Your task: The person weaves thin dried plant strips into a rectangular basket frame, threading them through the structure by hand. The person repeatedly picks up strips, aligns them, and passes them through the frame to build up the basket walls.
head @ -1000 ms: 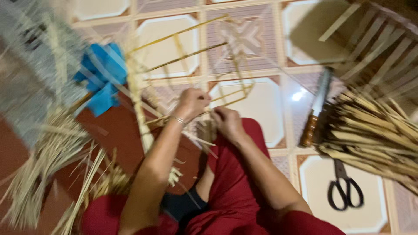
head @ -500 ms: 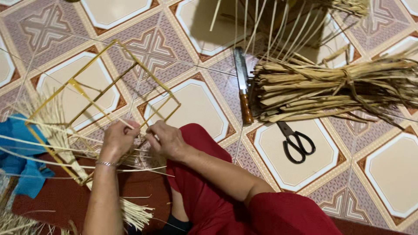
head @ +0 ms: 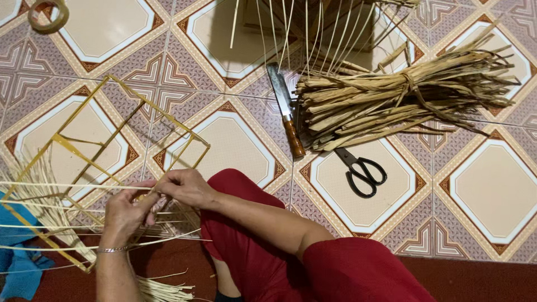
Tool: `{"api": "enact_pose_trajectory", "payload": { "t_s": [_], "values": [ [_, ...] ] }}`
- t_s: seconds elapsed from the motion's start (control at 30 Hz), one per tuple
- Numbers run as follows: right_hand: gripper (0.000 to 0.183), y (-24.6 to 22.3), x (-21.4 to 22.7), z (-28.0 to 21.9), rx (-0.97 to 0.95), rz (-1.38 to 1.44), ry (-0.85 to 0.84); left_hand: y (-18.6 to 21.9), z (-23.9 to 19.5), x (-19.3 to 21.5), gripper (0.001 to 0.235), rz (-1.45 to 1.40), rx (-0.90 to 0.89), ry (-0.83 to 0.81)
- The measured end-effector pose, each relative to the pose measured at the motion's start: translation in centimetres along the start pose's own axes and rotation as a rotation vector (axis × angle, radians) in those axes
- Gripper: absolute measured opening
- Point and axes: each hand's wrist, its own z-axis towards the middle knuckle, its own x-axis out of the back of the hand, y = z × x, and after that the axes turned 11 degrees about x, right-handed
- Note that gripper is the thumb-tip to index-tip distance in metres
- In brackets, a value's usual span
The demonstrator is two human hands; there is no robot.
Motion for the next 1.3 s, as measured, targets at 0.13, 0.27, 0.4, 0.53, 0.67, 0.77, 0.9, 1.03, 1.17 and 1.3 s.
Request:
{"api": "enact_pose_trajectory", "payload": {
  "t_s": [0.13,0.27,0.4,0.53,0.67,0.77,0.9,1.03,1.17,1.3],
  "values": [
    [0.028,-1.6,-0.4,0.5,-0.052,0.033,-0.011,0.1,-0.4,-1.1,0.022,0.015,-0.024,0.156],
    [0.025,-2.3,2.5,-2.9,0.095,-0.010,0.038,-0.2,-0.1,-1.2,0.021,-0.030,0.019,0.172],
    [0.026,-0.7,11.4,-9.0,0.261,-0.309,0.387,-0.1,0.2,-1.1,0.025,-0.125,-0.018,0.119],
    [0.013,1.2,22.6,-15.8,0.152,-0.697,0.619,-0.1,0.8,-0.6,0.025,-0.096,0.001,0.084],
    [0.010,1.1,32.6,-21.2,0.170,-1.467,0.656,-0.3,1.2,-0.6,0.023,-0.177,-0.005,0.055],
    [0.042,0.6,35.8,-23.2,0.078,-1.674,0.648,-0.3,1.1,-0.6,0.023,-0.163,-0.005,0.071],
    [0.038,-0.7,36.6,-24.0,-0.024,-1.777,0.578,-0.1,0.7,-0.7,0.022,-0.103,0.008,0.097],
    [0.017,-2.0,35.4,-24.7,-0.217,-1.547,0.552,0.0,0.7,-0.6,0.023,-0.111,-0.011,0.098],
    [0.021,-1.4,36.1,-23.8,-0.089,-1.448,0.773,-0.3,1.0,-0.5,0.024,-0.179,-0.011,0.064],
    [0.028,0.6,38.0,-19.6,-0.191,-0.821,0.942,0.0,1.0,-0.6,0.024,-0.102,-0.001,0.081]
  ]
}}
